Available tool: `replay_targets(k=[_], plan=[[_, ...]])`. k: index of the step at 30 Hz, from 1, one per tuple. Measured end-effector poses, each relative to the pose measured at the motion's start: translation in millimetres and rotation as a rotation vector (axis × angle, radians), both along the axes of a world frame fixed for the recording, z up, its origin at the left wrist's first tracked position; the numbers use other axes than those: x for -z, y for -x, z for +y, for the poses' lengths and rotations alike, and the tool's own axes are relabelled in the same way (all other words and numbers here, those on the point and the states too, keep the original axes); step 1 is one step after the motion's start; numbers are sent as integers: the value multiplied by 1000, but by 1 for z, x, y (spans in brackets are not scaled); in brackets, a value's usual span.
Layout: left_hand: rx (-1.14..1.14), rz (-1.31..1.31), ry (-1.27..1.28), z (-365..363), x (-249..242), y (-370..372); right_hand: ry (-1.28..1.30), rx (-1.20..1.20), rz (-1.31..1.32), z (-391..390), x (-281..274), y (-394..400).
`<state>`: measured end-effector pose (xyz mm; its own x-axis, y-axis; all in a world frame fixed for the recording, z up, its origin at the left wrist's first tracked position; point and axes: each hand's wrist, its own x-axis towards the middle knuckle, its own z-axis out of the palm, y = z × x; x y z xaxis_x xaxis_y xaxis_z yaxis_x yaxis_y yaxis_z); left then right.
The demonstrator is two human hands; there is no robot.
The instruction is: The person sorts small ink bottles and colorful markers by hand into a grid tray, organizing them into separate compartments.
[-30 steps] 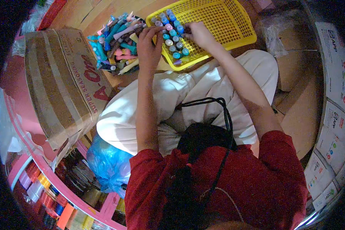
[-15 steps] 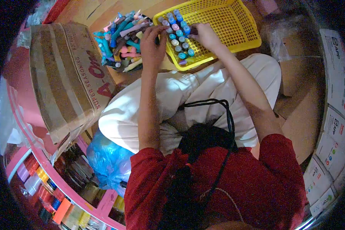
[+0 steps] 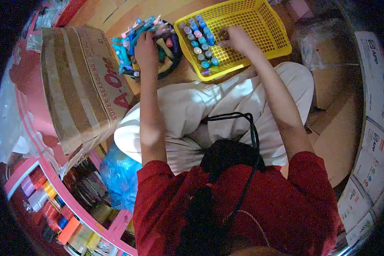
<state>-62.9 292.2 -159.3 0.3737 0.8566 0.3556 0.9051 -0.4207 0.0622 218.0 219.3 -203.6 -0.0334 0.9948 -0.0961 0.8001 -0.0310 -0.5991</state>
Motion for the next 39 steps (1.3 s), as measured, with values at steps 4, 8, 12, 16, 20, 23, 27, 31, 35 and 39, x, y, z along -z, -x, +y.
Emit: replay_targets(k=[4,8,12,16,20,23,27,31,35,39], plan=[[90,163,-50,15,5,8,-35,-13,-12,1,-3,-5],[210,328,14,28,-4,15,-27,3,20,-5,-29,-6],[178,144,130,20,-22,13,-91,-4,9,1,-27,-14],[157,-447,220,-16,-59,-10,-143,37,178,-2,-49,-15],[198,-739,392,-40,-77,-44,-263,-108,556,-5,-74,-3],[235,-482,363,-66,-89,-78,-244,-147,553,-10,-81,9],[268,-538,319,-78,-64,-95,-266,-104,506,-24,-78,10],[263,-627,285,-78,-44,-90,-145,-83,407,-25,-78,-2],[272,-585,110,-73,-17,-78,-199,-123,239,-23,-49,-8],[239,-534,4,-85,-3,-76,-124,-147,141,-21,-35,3]])
